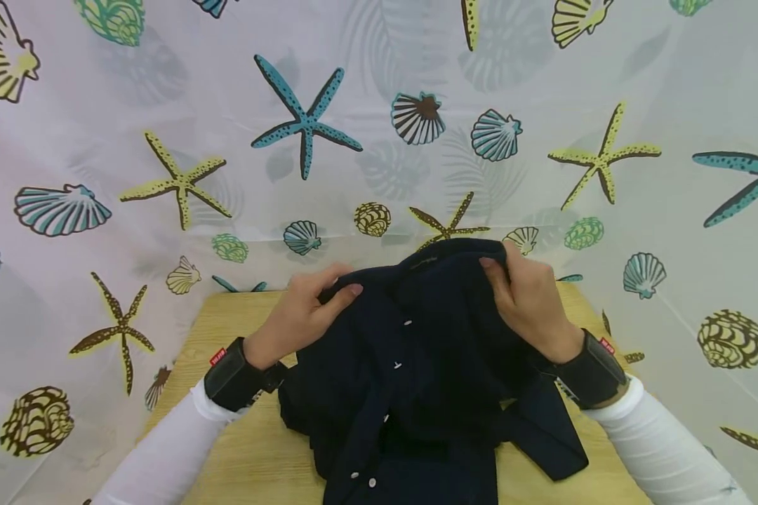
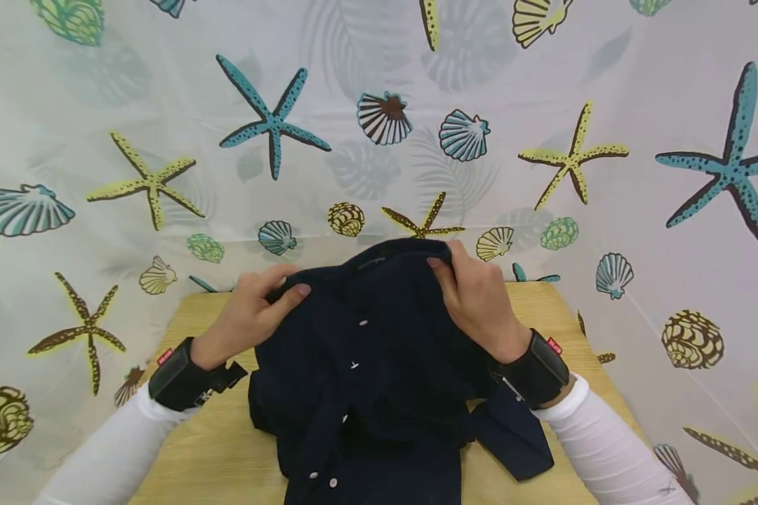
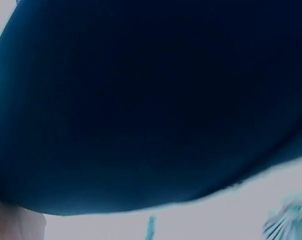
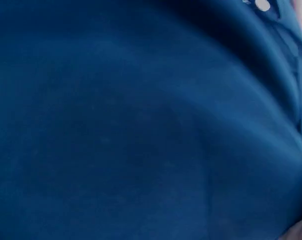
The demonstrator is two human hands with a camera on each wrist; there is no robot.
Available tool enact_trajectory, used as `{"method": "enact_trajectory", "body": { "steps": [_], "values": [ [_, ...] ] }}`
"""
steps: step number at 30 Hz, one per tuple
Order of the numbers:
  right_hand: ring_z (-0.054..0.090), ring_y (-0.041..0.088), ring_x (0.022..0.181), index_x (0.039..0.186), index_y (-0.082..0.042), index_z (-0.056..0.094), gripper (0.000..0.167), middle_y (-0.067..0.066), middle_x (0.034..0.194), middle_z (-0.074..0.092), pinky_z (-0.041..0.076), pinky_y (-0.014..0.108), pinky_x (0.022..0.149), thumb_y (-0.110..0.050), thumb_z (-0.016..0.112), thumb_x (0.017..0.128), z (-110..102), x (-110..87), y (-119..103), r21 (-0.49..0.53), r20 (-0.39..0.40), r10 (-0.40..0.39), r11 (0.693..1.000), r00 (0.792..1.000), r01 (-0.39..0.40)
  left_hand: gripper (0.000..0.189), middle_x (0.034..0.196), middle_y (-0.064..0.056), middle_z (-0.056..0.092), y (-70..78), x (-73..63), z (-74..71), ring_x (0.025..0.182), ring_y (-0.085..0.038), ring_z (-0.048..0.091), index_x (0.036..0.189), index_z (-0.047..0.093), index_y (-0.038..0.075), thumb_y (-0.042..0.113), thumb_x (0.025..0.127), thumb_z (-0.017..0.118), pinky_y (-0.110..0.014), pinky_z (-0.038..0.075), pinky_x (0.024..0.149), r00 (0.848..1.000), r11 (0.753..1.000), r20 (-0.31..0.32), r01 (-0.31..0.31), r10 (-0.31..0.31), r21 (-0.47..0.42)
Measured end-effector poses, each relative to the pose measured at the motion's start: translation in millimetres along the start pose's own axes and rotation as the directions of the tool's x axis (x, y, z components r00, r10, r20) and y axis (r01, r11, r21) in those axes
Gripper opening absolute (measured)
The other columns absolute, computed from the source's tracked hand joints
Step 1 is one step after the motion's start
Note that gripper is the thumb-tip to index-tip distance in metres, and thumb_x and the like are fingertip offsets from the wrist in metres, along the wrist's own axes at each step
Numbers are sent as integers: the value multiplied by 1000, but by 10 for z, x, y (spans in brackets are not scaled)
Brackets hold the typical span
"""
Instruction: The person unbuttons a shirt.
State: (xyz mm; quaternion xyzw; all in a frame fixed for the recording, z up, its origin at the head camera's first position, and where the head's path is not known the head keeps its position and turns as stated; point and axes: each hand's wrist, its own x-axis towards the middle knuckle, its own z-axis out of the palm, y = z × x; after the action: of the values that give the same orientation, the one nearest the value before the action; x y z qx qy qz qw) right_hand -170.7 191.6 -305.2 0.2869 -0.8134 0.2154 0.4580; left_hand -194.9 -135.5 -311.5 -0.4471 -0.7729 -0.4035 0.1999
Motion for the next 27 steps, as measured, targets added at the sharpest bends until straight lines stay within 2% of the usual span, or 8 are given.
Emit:
{"method": "enact_trajectory", "body": {
  "steps": [4,8,11,13,18,23,26,27],
  "values": [
    [34,14,40,79,1,46,54,1,52,32,25,28,42,-45,33,105,-168,153,77,-114,23,-89,989,996,92,3,62,5,41,68,192,-242,53,-4,36,91,67,15,12,92,68,-23,32,54,996,998,64,-61,62,-16],
    [31,16,36,70,-2,44,58,2,48,31,20,29,41,-48,33,105,-339,297,79,-175,-23,-147,974,989,141,13,61,4,39,189,325,-457,56,-6,41,81,64,16,16,93,68,-25,33,56,990,996,116,-73,78,-49],
    [31,18,35,67,-3,43,61,3,47,30,19,30,40,-50,36,104,-460,425,56,-177,-78,-174,972,982,158,18,62,4,41,307,420,-557,57,-5,41,81,62,14,23,97,62,-25,35,57,989,993,91,-113,114,-24],
    [31,18,35,67,-1,43,61,3,46,31,19,31,40,-50,37,104,-548,523,33,-180,-93,-188,969,978,169,26,61,4,39,386,497,-614,55,-5,38,83,61,12,31,100,57,-23,33,56,988,988,54,-150,148,38],
    [34,20,34,71,2,47,62,5,46,33,21,33,39,-50,39,103,-767,768,-22,-201,-89,-242,954,966,220,43,58,1,36,578,721,-800,50,-5,31,87,59,7,45,101,45,-22,28,53,970,951,-11,-235,242,200],
    [31,18,35,72,2,48,62,4,46,31,19,33,41,-52,40,102,-972,1042,-79,-212,-85,-328,929,941,305,32,58,-1,35,765,896,-1027,50,-6,29,88,60,5,33,100,52,-22,25,54,955,915,-30,-272,294,299],
    [30,19,35,75,4,47,62,5,46,31,20,32,42,-51,39,102,-1092,1198,-127,-222,-82,-360,916,929,335,19,57,-2,35,893,980,-1160,52,-5,28,89,61,2,20,97,61,-22,25,55,951,897,-59,-265,304,354],
    [31,20,35,76,5,49,63,6,46,34,22,33,43,-52,40,102,-1131,1238,-138,-220,-92,-352,920,932,325,16,56,-3,34,944,996,-1203,52,-5,28,90,61,2,17,96,63,-22,24,56,949,891,-74,-259,307,373]
  ]
}}
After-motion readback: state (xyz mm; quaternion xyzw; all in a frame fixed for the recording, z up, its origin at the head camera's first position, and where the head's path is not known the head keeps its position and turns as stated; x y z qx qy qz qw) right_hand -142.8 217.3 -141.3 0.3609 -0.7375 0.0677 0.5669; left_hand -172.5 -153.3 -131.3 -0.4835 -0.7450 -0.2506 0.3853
